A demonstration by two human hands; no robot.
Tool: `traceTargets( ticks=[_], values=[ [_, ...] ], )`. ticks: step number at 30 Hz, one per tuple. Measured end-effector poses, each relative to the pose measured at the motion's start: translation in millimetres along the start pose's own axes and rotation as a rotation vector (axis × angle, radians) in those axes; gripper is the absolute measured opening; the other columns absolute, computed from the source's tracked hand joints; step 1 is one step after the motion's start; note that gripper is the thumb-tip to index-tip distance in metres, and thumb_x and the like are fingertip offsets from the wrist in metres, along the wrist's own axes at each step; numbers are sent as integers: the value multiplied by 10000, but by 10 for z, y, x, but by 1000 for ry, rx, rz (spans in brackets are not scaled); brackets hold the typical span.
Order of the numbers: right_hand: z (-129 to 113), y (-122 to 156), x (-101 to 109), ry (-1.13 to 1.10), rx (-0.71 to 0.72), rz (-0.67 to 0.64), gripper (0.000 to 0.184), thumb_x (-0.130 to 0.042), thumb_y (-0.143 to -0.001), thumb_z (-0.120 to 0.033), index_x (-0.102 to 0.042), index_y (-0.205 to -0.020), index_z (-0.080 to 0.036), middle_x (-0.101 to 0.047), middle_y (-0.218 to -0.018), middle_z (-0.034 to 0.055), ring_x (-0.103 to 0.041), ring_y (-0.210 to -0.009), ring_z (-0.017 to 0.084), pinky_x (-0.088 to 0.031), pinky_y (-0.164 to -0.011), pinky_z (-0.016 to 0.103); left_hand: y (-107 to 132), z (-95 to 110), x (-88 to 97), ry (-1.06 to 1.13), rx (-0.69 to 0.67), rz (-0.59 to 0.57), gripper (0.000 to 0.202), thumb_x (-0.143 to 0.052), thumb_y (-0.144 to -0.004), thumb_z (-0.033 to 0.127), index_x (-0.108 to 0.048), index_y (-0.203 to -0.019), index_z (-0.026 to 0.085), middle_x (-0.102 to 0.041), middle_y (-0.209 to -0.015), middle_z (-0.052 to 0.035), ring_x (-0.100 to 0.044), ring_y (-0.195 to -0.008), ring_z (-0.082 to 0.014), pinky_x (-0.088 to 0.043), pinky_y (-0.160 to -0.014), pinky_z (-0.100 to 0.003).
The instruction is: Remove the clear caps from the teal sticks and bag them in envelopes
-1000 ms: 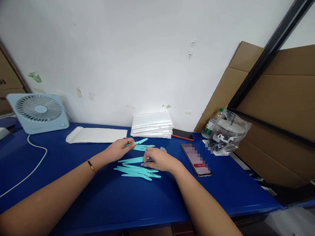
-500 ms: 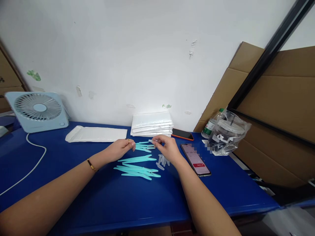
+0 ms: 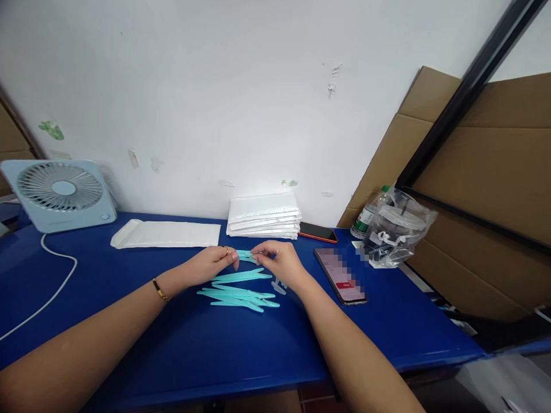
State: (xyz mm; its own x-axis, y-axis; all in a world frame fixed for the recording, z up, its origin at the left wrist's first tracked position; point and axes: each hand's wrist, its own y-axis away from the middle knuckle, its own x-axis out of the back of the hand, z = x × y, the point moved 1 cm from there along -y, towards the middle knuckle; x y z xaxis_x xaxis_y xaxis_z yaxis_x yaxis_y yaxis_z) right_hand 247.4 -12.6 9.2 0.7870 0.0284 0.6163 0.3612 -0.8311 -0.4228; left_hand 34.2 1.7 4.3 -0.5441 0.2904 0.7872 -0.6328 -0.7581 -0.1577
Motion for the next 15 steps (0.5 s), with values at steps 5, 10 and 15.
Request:
traceTargets(
  ticks=[5,10,15],
  values=[
    [209,-46,273,274,-64,79,168,-577,-795,-309,-699,-840,-203,-665,-824,42,-581,-718,148,-441,-658,261,-53,-201,-60,-226,28,128,395,-312,-909,442,-630,-875,211,-642,-883,-32,-564,-845,-190,-405,-730,-277],
    [473,-20,405,509,-334,-60,114,-633,-710,-289,-697,-734,-198,-664,-759,32,-579,-697,157,-397,-598,242,-67,-298,-92,-374,3,167,291,-417,-872,406,-621,-945,211,-616,-941,-58,-563,-877,-206,-417,-768,-305],
    [537,-8,327,549,-340,-149,94,-664,-673,-282,-686,-724,-205,-684,-777,25,-600,-741,162,-397,-626,229,-22,-159,-74,-337,-23,101,310,-516,-792,491,-616,-925,230,-612,-894,-30,-564,-844,-196,-414,-719,-288]
  ],
)
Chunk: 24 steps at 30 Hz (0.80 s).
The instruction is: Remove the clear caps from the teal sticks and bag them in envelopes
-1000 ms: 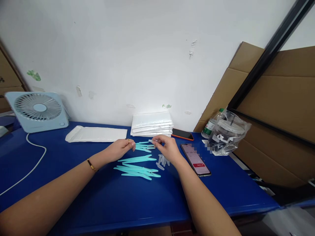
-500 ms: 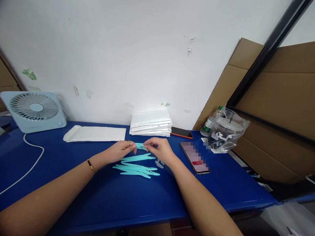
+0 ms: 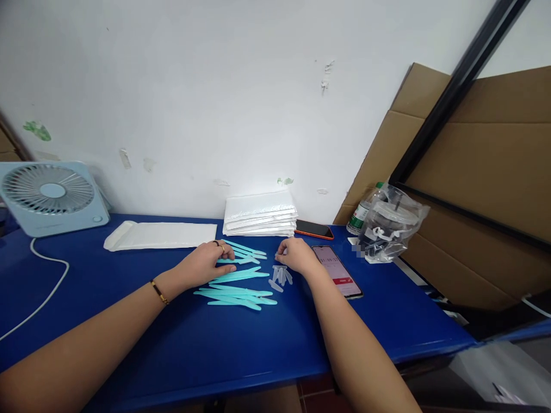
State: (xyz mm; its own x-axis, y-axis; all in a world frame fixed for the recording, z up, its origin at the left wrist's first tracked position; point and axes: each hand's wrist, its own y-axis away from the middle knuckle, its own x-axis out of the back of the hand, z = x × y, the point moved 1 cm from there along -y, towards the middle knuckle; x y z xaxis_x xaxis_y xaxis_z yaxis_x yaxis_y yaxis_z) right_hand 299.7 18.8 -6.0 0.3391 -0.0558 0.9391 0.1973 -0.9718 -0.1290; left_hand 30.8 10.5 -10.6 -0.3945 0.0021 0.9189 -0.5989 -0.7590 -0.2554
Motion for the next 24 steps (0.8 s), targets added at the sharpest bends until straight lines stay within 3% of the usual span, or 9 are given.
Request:
traceTargets(
  ticks=[3,7,10,15,24],
  values=[
    [-23,-9,-28,8,-21,-42,61,-651,-680,-234,-678,-725,-201,-687,-778,23,-604,-732,154,-397,-628,224,11,75,24,59,2,-110,274,-529,-776,476,-631,-835,228,-631,-831,-13,-571,-781,-174,-402,-667,-264],
    [-54,-1,-41,-25,-25,-78,26,-640,-688,-203,-650,-707,-188,-674,-751,29,-595,-703,147,-388,-579,215,10,107,27,152,105,-207,278,-465,-806,418,-624,-738,201,-643,-750,-18,-564,-665,-149,-383,-568,-243],
    [-60,9,-32,-67,12,-58,16,-626,-699,-197,-630,-705,-182,-660,-735,33,-583,-678,146,-389,-561,220,20,103,28,163,111,-185,304,-445,-814,441,-620,-731,206,-645,-751,-21,-566,-671,-158,-379,-562,-248],
    [-45,8,17,-302,1,-19,97,-611,-719,-250,-604,-772,-170,-607,-650,1,-569,-546,116,-407,-510,214,39,91,9,123,47,-163,306,-609,-692,501,-619,-830,228,-639,-809,-8,-572,-712,-169,-372,-565,-246],
    [-166,88,172,-581,71,-65,212,-625,-740,-337,-624,-853,-157,-604,-674,6,-609,-576,129,-432,-520,219,18,108,25,156,85,-175,179,-512,-791,367,-598,-738,219,-631,-697,7,-546,-628,-146,-339,-518,-238]
  ],
)
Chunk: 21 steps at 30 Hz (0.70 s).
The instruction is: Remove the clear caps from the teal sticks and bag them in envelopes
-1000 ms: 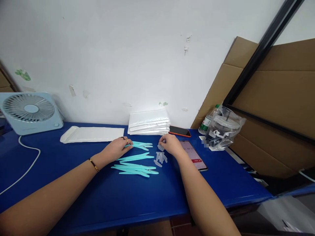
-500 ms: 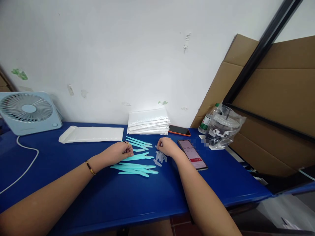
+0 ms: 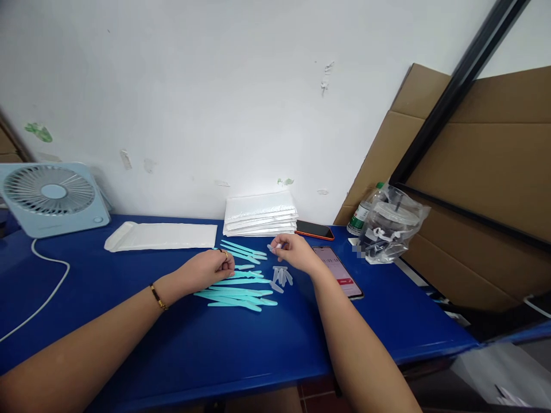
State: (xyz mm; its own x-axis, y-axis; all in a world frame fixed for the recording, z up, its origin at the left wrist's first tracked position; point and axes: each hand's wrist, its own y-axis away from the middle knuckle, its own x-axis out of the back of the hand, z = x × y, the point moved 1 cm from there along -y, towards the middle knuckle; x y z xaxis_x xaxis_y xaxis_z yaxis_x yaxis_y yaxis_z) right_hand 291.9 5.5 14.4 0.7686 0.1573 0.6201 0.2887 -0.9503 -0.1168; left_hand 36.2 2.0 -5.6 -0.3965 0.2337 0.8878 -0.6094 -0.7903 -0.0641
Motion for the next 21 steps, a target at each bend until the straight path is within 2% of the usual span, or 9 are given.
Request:
traceTargets(
  ticks=[4,7,14,21],
  values=[
    [-31,17,-2,-170,-8,-126,286,-657,-718,-372,-657,-886,-140,-617,-658,16,-608,-603,130,-470,-571,242,-11,-43,45,42,23,83,221,-466,-821,381,-591,-751,213,-626,-741,-1,-543,-639,-141,-362,-547,-242],
    [-18,17,0,-216,-19,-172,301,-679,-698,-369,-678,-891,-138,-628,-639,19,-594,-588,123,-477,-576,249,-16,-91,64,65,40,115,237,-460,-820,389,-591,-762,201,-620,-754,-14,-545,-648,-143,-374,-559,-245],
    [-7,16,-27,-193,-37,-190,310,-680,-698,-357,-694,-905,-127,-645,-615,28,-593,-570,120,-471,-562,239,-11,-101,77,81,60,122,239,-460,-815,406,-577,-784,200,-614,-736,-17,-542,-640,-147,-373,-546,-247],
    [-57,5,-194,-187,-37,-174,310,-680,-696,-361,-689,-905,-133,-646,-591,19,-620,-577,132,-476,-556,235,-30,-75,53,80,29,125,222,-462,-813,388,-578,-783,202,-615,-736,-14,-544,-643,-147,-382,-559,-250]
  ],
)
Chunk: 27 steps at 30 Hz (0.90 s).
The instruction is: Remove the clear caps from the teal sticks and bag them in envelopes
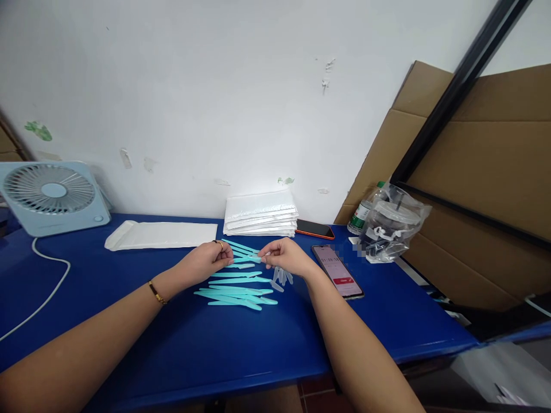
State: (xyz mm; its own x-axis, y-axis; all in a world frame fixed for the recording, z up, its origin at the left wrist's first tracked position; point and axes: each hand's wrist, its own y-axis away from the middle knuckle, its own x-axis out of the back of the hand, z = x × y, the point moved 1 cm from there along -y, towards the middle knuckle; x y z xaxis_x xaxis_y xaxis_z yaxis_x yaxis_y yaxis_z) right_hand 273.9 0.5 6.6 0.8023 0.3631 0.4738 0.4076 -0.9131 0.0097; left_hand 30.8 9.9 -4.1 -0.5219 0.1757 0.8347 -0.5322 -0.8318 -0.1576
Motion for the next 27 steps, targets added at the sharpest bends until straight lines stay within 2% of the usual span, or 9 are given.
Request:
traceTargets(
  ticks=[6,11,13,15,17,18,20,22,27],
  values=[
    [8,-27,-81,-41,53,5,325,-677,-704,-374,-688,-917,-128,-666,-641,42,-640,-624,148,-510,-616,263,-6,6,16,-14,-26,22,216,-453,-815,364,-586,-780,198,-619,-765,-21,-549,-668,-149,-402,-582,-249],
    [32,-59,-117,3,62,14,296,-656,-719,-350,-687,-924,-140,-675,-654,39,-651,-644,159,-516,-624,268,-15,31,-1,-122,-55,35,225,-446,-829,344,-609,-772,201,-636,-821,-30,-560,-709,-162,-415,-639,-268],
    [50,-67,-52,73,57,104,262,-626,-736,-307,-682,-931,-142,-678,-678,42,-650,-657,161,-511,-621,267,-14,33,4,-159,-50,94,195,-492,-809,346,-618,-857,206,-641,-910,-39,-571,-803,-186,-424,-703,-284],
    [81,-62,78,241,56,262,209,-602,-735,-256,-690,-891,-150,-676,-686,42,-636,-654,160,-496,-620,267,-3,35,19,-186,-71,117,211,-548,-780,368,-622,-911,220,-633,-972,-38,-568,-870,-203,-421,-731,-291],
    [132,-49,228,443,43,380,165,-588,-723,-224,-702,-824,-160,-669,-676,39,-614,-638,159,-473,-614,266,13,35,30,-197,-121,40,212,-583,-758,401,-642,-887,243,-638,-953,-19,-574,-854,-199,-411,-701,-278],
    [167,-44,293,520,24,396,152,-586,-718,-220,-704,-795,-163,-667,-674,39,-606,-633,159,-461,-609,265,21,34,33,-197,-144,-15,204,-592,-751,412,-653,-862,252,-645,-921,-9,-577,-828,-191,-403,-676,-268],
    [249,-43,379,606,-33,378,145,-594,-712,-240,-702,-775,-166,-666,-687,41,-598,-635,163,-443,-598,262,33,25,29,-199,-170,-97,195,-606,-740,416,-671,-843,264,-659,-873,3,-581,-780,-178,-384,-638,-255],
    [322,-57,398,654,-73,340,155,-625,-697,-274,-697,-786,-170,-673,-736,48,-600,-669,171,-436,-605,261,37,15,18,-206,-164,-122,169,-601,-745,387,-682,-829,265,-672,-839,7,-579,-733,-164,-365,-608,-250],
    [351,-119,273,812,-32,255,75,-615,-699,-232,-665,-726,-182,-672,-778,52,-596,-720,179,-418,-632,257,45,19,4,-198,-138,-124,161,-549,-778,335,-690,-791,259,-674,-773,4,-569,-688,-155,-341,-562,-246]
  ],
)
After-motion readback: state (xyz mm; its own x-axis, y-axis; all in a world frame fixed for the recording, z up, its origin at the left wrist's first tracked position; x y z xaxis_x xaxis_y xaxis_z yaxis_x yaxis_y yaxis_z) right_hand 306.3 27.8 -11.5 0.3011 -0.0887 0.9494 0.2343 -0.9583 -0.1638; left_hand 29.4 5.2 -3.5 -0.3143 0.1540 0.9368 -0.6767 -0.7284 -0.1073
